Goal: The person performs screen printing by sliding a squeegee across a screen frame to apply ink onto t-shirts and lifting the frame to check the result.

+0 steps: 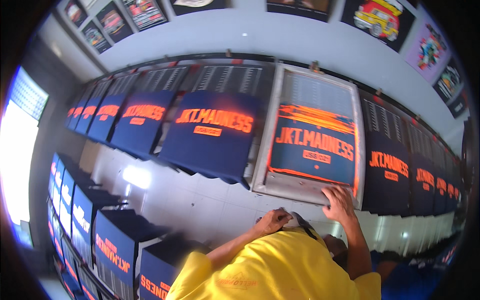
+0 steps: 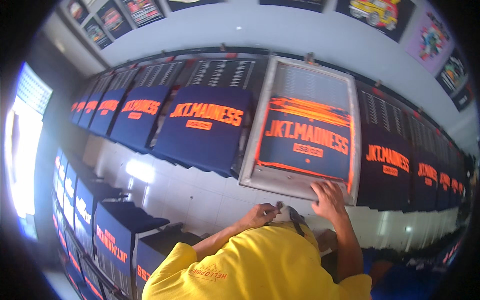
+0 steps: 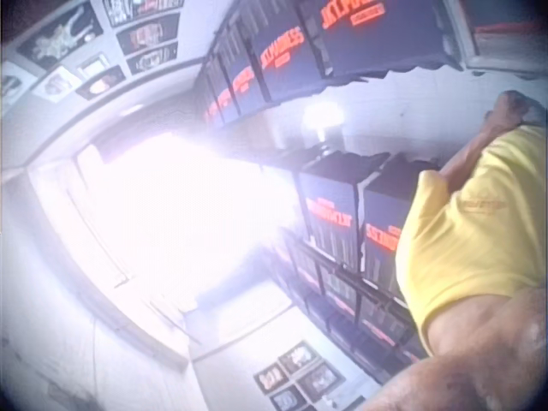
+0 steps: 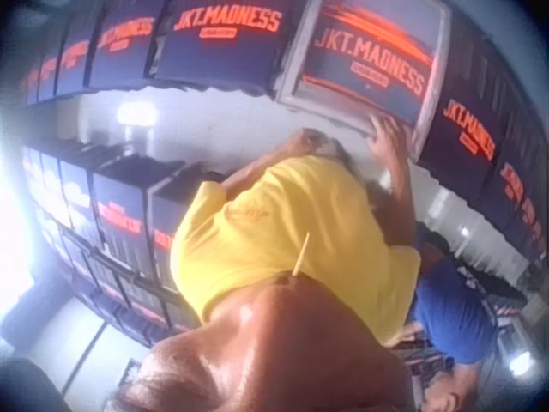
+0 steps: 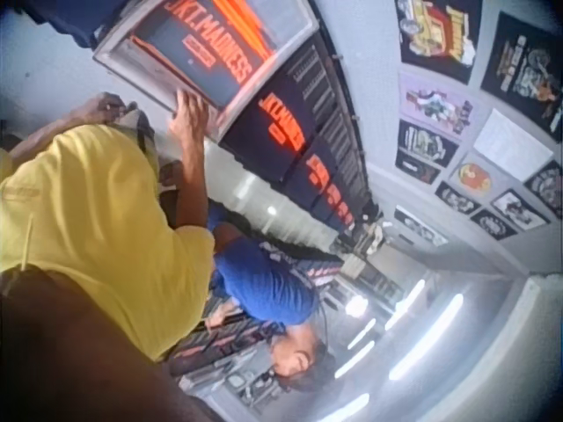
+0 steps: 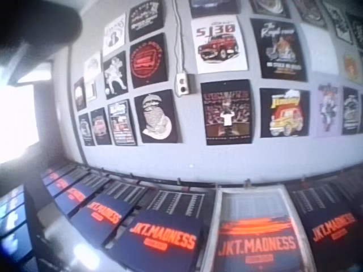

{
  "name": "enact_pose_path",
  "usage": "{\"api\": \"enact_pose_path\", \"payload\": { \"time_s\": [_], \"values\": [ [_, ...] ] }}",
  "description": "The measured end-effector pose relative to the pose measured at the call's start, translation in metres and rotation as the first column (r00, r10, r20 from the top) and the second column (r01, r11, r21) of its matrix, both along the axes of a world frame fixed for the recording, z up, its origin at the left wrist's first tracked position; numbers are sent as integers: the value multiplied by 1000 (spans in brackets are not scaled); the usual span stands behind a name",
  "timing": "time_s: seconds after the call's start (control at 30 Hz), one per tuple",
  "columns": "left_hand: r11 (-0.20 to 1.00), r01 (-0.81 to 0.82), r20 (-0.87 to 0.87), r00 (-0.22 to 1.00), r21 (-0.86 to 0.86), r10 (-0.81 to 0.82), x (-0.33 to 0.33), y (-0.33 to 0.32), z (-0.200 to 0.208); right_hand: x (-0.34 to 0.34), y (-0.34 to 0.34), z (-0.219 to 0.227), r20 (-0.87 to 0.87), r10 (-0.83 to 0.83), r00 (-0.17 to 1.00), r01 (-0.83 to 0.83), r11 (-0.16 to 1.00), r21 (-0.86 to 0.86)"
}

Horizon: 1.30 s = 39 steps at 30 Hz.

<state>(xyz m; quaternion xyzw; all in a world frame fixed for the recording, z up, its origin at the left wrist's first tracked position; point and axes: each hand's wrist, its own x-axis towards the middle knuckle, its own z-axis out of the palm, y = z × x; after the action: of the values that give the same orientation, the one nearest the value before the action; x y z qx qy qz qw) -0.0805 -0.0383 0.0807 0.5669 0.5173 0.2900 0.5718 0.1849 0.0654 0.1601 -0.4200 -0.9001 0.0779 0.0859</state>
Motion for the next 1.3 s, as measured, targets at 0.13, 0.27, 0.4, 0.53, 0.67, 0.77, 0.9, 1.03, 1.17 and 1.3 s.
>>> {"api": "enact_pose_path", "payload": {
  "time_s": [0.13, 0.27, 0.4, 0.53, 0.67, 0.77, 0.9, 1.03, 1.17, 1.3],
  "values": [
    [938, 108, 180, 982, -329, -50, 27, 30, -15, -13, 24, -10, 28, -147, 989, 143, 982, 120],
    [908, 166, 330, 944, -385, -33, 46, 40, -13, -6, 24, -18, 45, -140, 989, 135, 986, 102],
    [878, 127, 333, 942, -462, 39, 69, 60, -44, 8, 51, -12, -8, -99, 995, 99, 989, 110],
    [883, 81, 296, 953, -463, 68, 81, 73, -46, 25, 94, -9, -46, -70, 996, 75, 992, 103],
    [948, -81, 191, 971, -307, 145, 97, 67, -61, 33, 145, -8, -80, -108, 991, 117, 985, 123],
    [962, -141, 24, 988, -232, 151, 103, 65, -67, 35, 192, -12, -138, -108, 984, 132, 976, 175],
    [968, -162, -16, 987, -193, 162, 107, 59, -92, 26, 247, -12, -130, -128, 983, 146, 980, 138],
    [990, -128, -10, 992, -54, 127, 109, 51, -113, 13, 285, -13, -96, -136, 986, 148, 980, 130],
    [947, -247, 231, 928, -206, 293, 114, 51, -93, 8, 311, -30, -67, -120, 990, 131, 972, 195],
    [905, -189, 272, 913, -380, 305, 108, 59, -30, 13, 316, -30, -22, -81, 996, 84, 980, 181]
  ]
}}
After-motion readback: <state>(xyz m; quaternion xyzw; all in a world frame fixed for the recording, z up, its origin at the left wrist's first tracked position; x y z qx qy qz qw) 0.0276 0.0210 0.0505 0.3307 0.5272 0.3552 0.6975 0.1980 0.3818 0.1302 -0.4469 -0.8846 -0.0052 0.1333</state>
